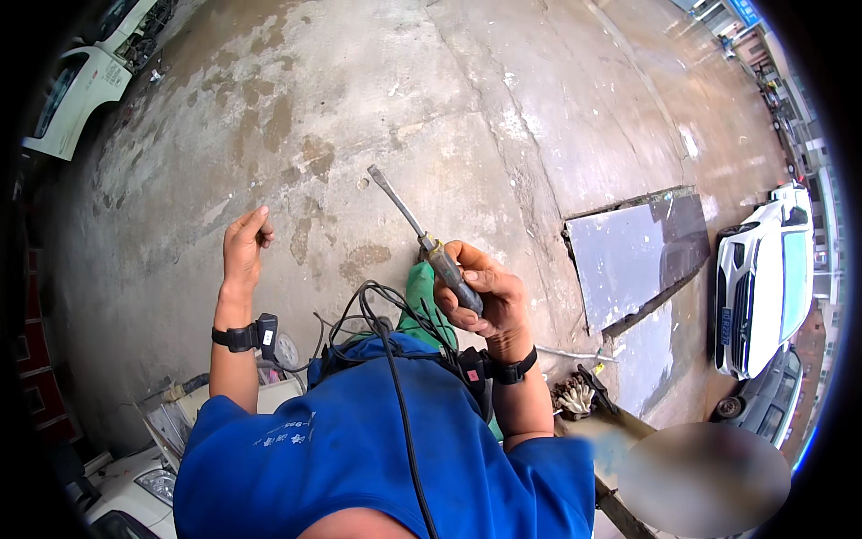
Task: The person uses a screwdriver to pry and remove components from a car headlight assembly while it is placed on the ground.
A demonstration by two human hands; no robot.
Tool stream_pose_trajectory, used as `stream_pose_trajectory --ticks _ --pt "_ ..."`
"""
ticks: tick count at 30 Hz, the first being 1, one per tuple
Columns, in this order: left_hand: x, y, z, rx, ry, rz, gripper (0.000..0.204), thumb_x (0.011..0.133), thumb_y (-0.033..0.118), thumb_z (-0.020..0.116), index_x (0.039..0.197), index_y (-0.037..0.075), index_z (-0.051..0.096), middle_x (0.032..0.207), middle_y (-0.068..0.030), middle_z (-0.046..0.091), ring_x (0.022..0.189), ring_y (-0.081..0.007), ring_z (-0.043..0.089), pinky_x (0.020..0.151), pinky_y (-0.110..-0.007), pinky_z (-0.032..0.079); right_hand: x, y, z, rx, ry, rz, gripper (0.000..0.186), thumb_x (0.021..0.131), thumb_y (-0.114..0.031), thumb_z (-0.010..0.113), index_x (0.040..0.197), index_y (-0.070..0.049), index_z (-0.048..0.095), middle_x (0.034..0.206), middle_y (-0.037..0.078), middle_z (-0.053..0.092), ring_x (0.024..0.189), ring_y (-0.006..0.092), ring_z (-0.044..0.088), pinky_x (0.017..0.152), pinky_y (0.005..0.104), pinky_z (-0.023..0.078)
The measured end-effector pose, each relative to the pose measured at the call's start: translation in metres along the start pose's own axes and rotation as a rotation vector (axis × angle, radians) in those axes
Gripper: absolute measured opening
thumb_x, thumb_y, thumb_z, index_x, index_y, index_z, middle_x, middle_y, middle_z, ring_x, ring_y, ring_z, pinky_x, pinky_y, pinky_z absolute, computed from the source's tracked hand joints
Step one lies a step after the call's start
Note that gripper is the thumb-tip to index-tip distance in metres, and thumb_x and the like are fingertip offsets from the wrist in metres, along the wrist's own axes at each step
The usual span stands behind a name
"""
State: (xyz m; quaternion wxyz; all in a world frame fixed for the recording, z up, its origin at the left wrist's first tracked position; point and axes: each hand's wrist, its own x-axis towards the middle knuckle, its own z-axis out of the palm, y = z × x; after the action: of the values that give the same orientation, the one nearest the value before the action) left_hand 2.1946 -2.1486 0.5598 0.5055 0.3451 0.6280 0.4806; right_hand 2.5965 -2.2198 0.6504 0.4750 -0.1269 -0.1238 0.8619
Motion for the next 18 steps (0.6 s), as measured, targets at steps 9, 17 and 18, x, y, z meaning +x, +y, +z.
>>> stream_pose_trajectory --ticks 9,17,18 --pt "-0.009 -0.196 -0.132 0.133 0.424 -0.692 0.035 0.083 0.025 0.069 0.113 0.007 0.065 0.099 -0.0031 0.061 0.087 -0.0143 0.055 0.069 -0.030 0.040 0.140 -0.146 -0.044 0.119 0.157 0.033 0.023 0.091 -0.014 0.052 0.111 -0.002 0.048 0.089 0.013 0.054 0.059 0.0098 0.043 0.037 0.0170 0.029" --pt "0.046 -0.186 -0.053 -0.085 0.643 -0.979 0.033 0.082 0.023 0.064 0.110 0.007 0.063 0.086 -0.0025 0.057 0.073 -0.0151 0.052 0.062 -0.030 0.041 0.273 -0.240 -0.112 0.149 0.558 -0.088 0.009 0.092 -0.013 0.054 0.090 -0.009 0.046 0.075 -0.001 0.046 0.056 0.0045 0.040 0.038 0.0148 0.030" --pt "0.078 -0.183 -0.046 -0.098 0.633 -0.980 0.032 0.082 0.023 0.064 0.110 0.007 0.063 0.085 -0.0024 0.056 0.072 -0.0152 0.052 0.061 -0.030 0.041 0.291 -0.248 -0.115 0.094 0.568 -0.091 0.009 0.092 -0.015 0.054 0.092 -0.008 0.047 0.076 -0.001 0.046 0.057 0.0047 0.041 0.039 0.0153 0.030"
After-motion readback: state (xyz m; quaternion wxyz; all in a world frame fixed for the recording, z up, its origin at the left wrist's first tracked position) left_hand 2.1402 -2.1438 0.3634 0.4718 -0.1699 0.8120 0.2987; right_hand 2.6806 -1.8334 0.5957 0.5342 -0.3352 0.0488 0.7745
